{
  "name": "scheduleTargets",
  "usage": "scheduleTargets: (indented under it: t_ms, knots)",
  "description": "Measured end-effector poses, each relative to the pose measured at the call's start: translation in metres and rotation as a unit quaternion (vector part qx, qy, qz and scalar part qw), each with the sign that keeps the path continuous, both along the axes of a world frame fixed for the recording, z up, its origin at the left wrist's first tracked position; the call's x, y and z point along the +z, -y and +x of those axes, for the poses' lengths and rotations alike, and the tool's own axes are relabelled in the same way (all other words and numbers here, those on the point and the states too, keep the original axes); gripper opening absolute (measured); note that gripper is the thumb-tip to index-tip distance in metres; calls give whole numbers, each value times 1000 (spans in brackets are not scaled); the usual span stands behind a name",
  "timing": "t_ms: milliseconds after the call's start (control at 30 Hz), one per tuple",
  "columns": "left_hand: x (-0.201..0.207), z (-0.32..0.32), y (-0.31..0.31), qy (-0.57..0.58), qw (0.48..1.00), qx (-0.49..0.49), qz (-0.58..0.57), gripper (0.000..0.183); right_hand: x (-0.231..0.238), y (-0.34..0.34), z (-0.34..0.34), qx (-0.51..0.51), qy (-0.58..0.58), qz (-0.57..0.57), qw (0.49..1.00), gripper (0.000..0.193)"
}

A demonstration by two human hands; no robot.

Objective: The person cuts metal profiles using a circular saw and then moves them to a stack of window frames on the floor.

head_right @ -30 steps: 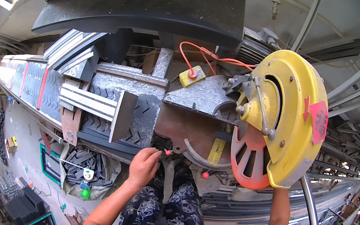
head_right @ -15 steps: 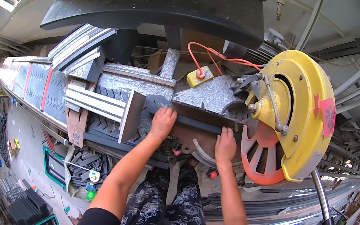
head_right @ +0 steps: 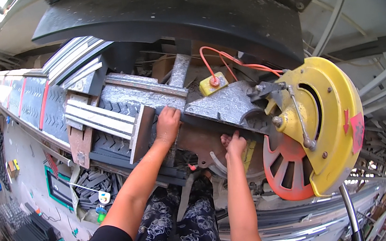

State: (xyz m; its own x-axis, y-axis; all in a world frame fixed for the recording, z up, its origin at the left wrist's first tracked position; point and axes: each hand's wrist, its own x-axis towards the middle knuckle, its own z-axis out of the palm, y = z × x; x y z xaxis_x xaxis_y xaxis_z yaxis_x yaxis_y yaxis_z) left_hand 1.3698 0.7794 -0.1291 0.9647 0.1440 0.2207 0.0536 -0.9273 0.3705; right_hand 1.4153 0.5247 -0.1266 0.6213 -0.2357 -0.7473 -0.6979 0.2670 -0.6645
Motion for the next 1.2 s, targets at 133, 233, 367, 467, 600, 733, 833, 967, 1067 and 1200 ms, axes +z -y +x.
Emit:
scheduleTargets:
  t_ms: [133, 233, 367, 467, 600, 733, 833, 967, 1067, 1200]
  knots:
    - [22, 1, 8, -21, 999, -26, -32, 43, 3, 0, 4, 16, -24, -67, 997, 37]
    - [31, 9, 9, -43, 998, -12, -40, 40, 11, -7, 9, 13, -31, -86, 996, 39]
    - [31, 18, 18, -1, 999, -36, -35, 34, 15, 5, 6, 41, 7, -97, 994, 38]
    - [24, 8, 1, 5, 999, -27, -21, 33, 69, -23, -31, 230, 48, 12, 972, 19]
    - [22, 10, -3, -34, 999, -27, 2, 35, 253, -4, -89, 389, 188, -31, 902, 18]
    - [16, 19, 10, -38, 998, -54, -3, 37, 350, 116, -135, 321, 175, -68, 928, 18]
    - [22, 15, 1, 4, 997, -67, -30, 37, 320, 200, -162, 201, 94, -101, 970, 17]
    - [23, 13, -2, 5, 997, -80, -7, 38, 215, 269, -151, 18, 108, -89, 990, 22]
    - [34, 8, -1, -45, 997, -69, 9, 36, 92, 309, -103, -20, 138, -100, 985, 26]
    - [45, -14, 14, -61, 994, -88, 27, 35, -35, 386, -26, -53, 166, -147, 974, 14]
